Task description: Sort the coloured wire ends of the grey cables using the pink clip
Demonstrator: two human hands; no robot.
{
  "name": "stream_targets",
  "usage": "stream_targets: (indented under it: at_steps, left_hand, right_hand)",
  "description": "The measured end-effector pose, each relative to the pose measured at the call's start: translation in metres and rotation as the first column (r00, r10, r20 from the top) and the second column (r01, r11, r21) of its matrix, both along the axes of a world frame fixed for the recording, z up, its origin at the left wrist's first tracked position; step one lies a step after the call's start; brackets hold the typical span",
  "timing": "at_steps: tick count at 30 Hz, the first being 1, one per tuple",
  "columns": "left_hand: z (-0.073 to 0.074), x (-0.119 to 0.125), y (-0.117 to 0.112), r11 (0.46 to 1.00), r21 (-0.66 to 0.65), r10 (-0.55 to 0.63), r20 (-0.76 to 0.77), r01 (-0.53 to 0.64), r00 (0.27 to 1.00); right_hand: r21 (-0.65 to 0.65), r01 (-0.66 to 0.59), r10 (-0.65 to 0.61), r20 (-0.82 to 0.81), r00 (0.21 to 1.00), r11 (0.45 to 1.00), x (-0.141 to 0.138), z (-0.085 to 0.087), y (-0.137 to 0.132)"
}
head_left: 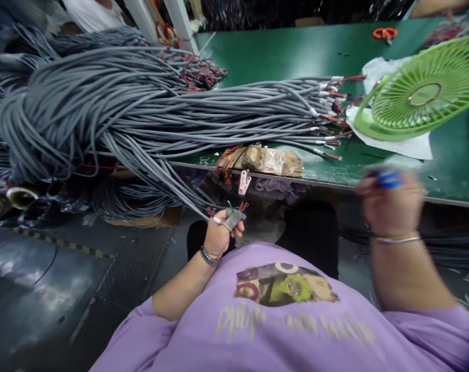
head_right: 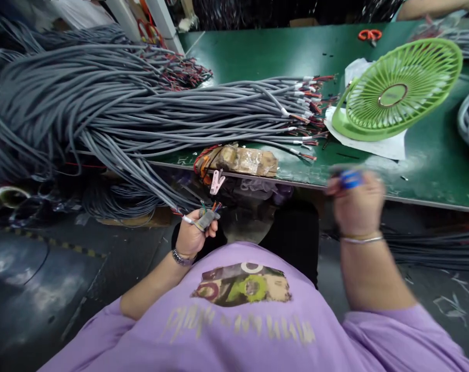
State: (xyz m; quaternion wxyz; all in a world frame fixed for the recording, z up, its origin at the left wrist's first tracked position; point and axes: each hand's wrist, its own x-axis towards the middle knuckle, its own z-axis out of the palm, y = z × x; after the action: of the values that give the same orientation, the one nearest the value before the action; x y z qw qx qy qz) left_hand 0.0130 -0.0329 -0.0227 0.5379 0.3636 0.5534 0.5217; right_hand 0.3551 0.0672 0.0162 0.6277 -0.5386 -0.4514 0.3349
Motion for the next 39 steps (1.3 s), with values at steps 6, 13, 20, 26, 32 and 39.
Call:
stream_targets:
  at_steps: [6, 13, 20, 26, 32, 39]
  left_hand:
    - [0.008, 0.0, -0.008, 0.994, -0.058, -0.089, -0.025, 0.087, 0.996]
    - [0.007, -0.008, -0.017, 0.991, -0.08, -0.111, -0.066, 0.105, 0.992]
    - [0.006, -0.004, -0.011, 0.982, -0.101, -0.171, -0.1, 0.161, 0.98]
    - [0.001, 0.003, -0.007, 0.995, -0.033, -0.093, -0.071, 0.091, 0.993]
    - [0.002, 0.002, -0.008, 0.997, -0.034, -0.075, -0.079, 0.072, 0.994]
    - [0.003, 0.0, -0.009, 0.998, -0.02, -0.068, -0.099, 0.067, 0.993]
  right_hand:
    - [-0.222, -0.772, 0.641, -0.448, 0.624, 0.596, -0.138, -0.045, -0.046]
    - [-0.125, -0.956, 0.851, -0.437, 0.292, 0.264, -0.187, -0.02, -0.035]
    - [-0.22, -0.869, 0.717, -0.496, 0.491, 0.443, -0.196, -0.03, -0.045]
    - [-0.24, -0.785, 0.595, -0.537, 0.598, 0.571, -0.2, -0.035, -0.049]
    - [-0.245, -0.779, 0.581, -0.547, 0.603, 0.578, -0.207, -0.039, -0.05]
    - [-0.263, -0.777, 0.541, -0.592, 0.598, 0.571, -0.209, -0.038, -0.049]
